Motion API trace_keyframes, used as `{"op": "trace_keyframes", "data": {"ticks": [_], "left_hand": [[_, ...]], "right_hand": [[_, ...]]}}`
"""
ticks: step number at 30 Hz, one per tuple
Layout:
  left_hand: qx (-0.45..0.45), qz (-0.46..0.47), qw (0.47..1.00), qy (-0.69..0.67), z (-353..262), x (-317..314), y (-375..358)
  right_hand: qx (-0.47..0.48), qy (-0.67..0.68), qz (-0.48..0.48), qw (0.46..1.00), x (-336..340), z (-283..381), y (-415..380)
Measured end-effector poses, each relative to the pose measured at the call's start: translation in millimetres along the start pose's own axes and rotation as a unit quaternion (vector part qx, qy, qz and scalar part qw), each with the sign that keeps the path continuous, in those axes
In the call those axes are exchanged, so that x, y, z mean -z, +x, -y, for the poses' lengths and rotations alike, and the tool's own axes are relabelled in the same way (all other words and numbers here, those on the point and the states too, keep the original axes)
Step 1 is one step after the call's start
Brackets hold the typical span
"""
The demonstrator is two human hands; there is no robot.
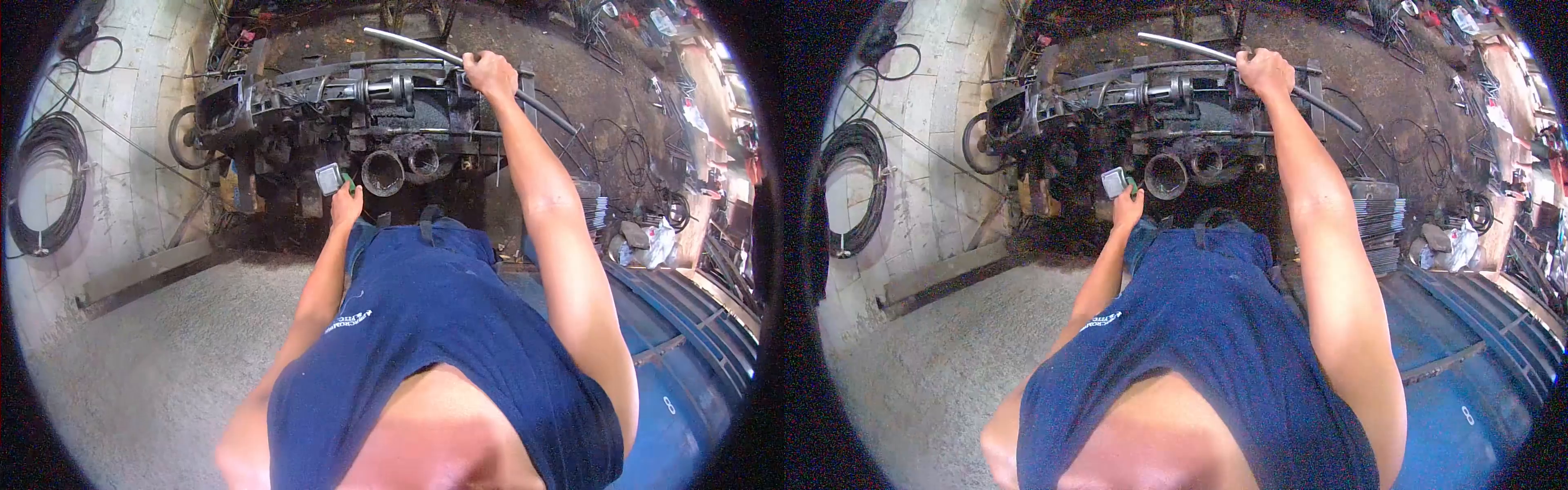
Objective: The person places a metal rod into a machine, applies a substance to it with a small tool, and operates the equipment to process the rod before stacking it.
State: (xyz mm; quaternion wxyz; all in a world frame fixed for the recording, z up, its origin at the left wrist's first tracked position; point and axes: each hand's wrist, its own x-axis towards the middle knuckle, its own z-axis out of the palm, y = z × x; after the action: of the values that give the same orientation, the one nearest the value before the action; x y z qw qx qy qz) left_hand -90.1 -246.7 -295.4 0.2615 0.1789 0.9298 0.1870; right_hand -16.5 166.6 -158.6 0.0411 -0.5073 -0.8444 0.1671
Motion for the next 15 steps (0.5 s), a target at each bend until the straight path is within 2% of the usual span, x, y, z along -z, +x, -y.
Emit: {"op": "trace_keyframes", "data": {"ticks": [6,15], "left_hand": [[-0.023,0.027,0.999,0.031,2,0,8],[-0.01,0.005,0.999,0.036,7,-4,7]], "right_hand": [[0.01,0.002,-0.016,1.0,0,5,-5],[0.003,-0.004,0.006,1.0,9,11,-11]]}}
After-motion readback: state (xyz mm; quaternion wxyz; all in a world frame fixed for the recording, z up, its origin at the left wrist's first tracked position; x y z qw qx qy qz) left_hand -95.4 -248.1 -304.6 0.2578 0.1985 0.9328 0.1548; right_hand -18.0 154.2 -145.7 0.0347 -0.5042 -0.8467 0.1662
